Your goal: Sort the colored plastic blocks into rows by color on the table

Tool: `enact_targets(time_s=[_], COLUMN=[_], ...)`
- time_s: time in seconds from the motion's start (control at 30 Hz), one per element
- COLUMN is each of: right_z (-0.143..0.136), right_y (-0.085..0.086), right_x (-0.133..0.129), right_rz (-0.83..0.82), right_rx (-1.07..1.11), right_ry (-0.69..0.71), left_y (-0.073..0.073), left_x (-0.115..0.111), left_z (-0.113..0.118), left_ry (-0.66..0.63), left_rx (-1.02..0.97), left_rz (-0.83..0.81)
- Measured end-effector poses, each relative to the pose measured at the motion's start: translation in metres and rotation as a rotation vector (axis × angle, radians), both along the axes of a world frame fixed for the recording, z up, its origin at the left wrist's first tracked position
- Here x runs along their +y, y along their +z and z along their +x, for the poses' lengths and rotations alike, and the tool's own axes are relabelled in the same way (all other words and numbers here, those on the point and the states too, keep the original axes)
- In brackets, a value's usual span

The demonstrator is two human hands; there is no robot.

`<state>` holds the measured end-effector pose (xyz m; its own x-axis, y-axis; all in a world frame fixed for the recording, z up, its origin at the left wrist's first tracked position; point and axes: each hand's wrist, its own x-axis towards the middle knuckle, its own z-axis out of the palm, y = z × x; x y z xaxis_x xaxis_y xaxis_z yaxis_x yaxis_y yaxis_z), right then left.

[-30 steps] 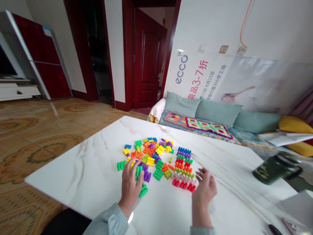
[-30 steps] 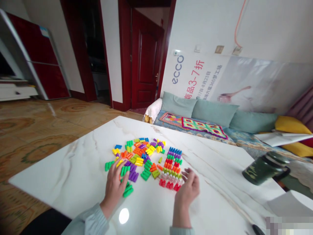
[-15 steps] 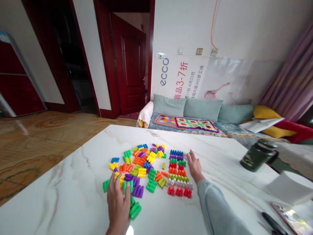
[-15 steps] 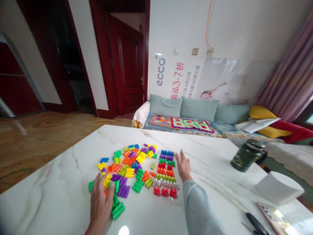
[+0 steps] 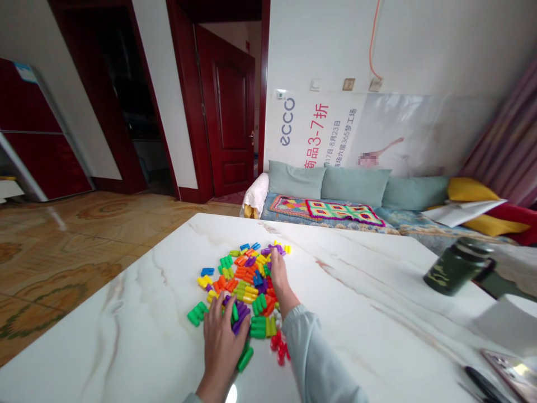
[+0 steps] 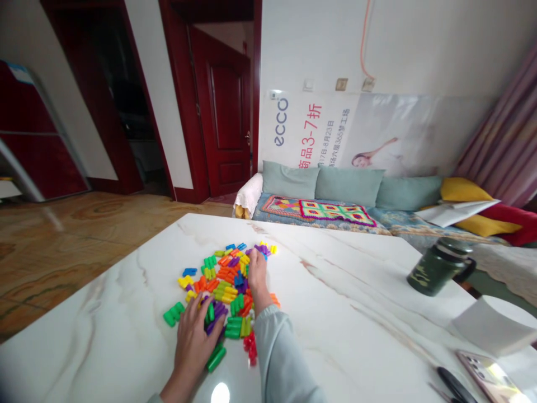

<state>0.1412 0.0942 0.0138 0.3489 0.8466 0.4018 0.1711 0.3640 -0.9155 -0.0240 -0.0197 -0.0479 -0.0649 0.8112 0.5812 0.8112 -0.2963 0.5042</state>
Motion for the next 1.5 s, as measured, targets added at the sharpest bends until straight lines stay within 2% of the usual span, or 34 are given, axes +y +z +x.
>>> enact_targets(time_s=[0.1, 0.17, 0.23, 0.27, 0.33, 0.4, 0.5, 0.57, 0.63, 0.73, 0.83, 1.0, 1.03, 1.1, 1.17, 1.2, 1.23, 1.3, 1.37, 1.43, 1.5], right_z=[-0.036, -0.043, -0.029, -0.015, 0.027, 0.076, 0.135, 0.151, 0.144, 0.102, 0.051, -0.009, -0.016, -0.026, -0.025, -0.020, -0.012, 0.012, 0.042, 0.069, 0.088], right_y=[0.016, 0.029, 0.042, 0.047, 0.050, 0.040, 0.007, -0.020, -0.042, -0.056, -0.053, -0.051, -0.051, -0.049, -0.041, -0.036, -0.031, -0.020, -0.014, -0.013, -0.017], right_x=[-0.015, -0.034, -0.060, -0.075, -0.106, -0.135, -0.169, -0.181, -0.184, -0.173, -0.155, -0.121, -0.112, -0.094, -0.073, -0.061, -0.048, -0.019, 0.010, 0.036, 0.055], right_rz=[-0.041, -0.046, -0.034, -0.019, 0.022, 0.024, -0.162, -0.273, -0.295, -0.180, -0.039, 0.020, 0.015, -0.006, 0.002, 0.023, 0.046, 0.057, -0.088, -0.182, -0.267], right_rx=[-0.071, -0.124, -0.236, -0.323, -0.512, -0.801, -1.144, -1.252, -1.240, -1.090, -0.828, -0.526, -0.482, -0.441, -0.458, -0.479, -0.506, -0.557, -0.656, -0.671, -0.682], right_ry=[0.094, 0.183, 0.319, 0.372, 0.394, 0.472, 0.558, 0.551, 0.430, 0.306, 0.221, 0.091, 0.100, 0.208, 0.318, 0.331, 0.290, 0.112, -0.114, -0.196, -0.210], left_y=[-0.001, -0.001, 0.000, 0.001, 0.003, 0.004, 0.004, 0.004, 0.004, 0.005, 0.010, 0.022, 0.024, 0.025, 0.023, 0.021, 0.019, 0.015, 0.012, 0.010, 0.008], left_x=[0.001, 0.001, -0.001, -0.002, -0.004, -0.006, -0.006, -0.007, -0.007, -0.008, -0.011, -0.018, -0.019, -0.020, -0.020, -0.019, -0.018, -0.015, -0.013, -0.011, -0.009], left_z=[-0.001, -0.002, -0.003, -0.003, -0.002, 0.000, 0.003, 0.005, 0.005, 0.003, 0.000, -0.003, -0.002, -0.002, 0.000, 0.000, 0.001, 0.001, 0.001, 0.001, 0.001], left_ry=[0.004, -0.003, -0.018, -0.024, -0.026, -0.019, -0.007, 0.001, -0.002, -0.030, -0.048, 0.008, 0.005, -0.008, 0.000, 0.013, 0.026, 0.050, 0.066, 0.069, 0.076], left_rx=[0.018, 0.000, -0.037, -0.053, -0.070, -0.068, -0.059, -0.062, -0.068, -0.086, -0.125, -0.125, -0.099, -0.038, 0.015, 0.033, 0.047, 0.068, 0.088, 0.113, 0.131], left_rz=[-0.001, 0.003, 0.008, 0.010, 0.014, 0.023, 0.030, 0.027, 0.020, 0.006, -0.031, -0.038, -0.014, 0.032, 0.053, 0.055, 0.054, 0.060, 0.083, 0.104, 0.114])
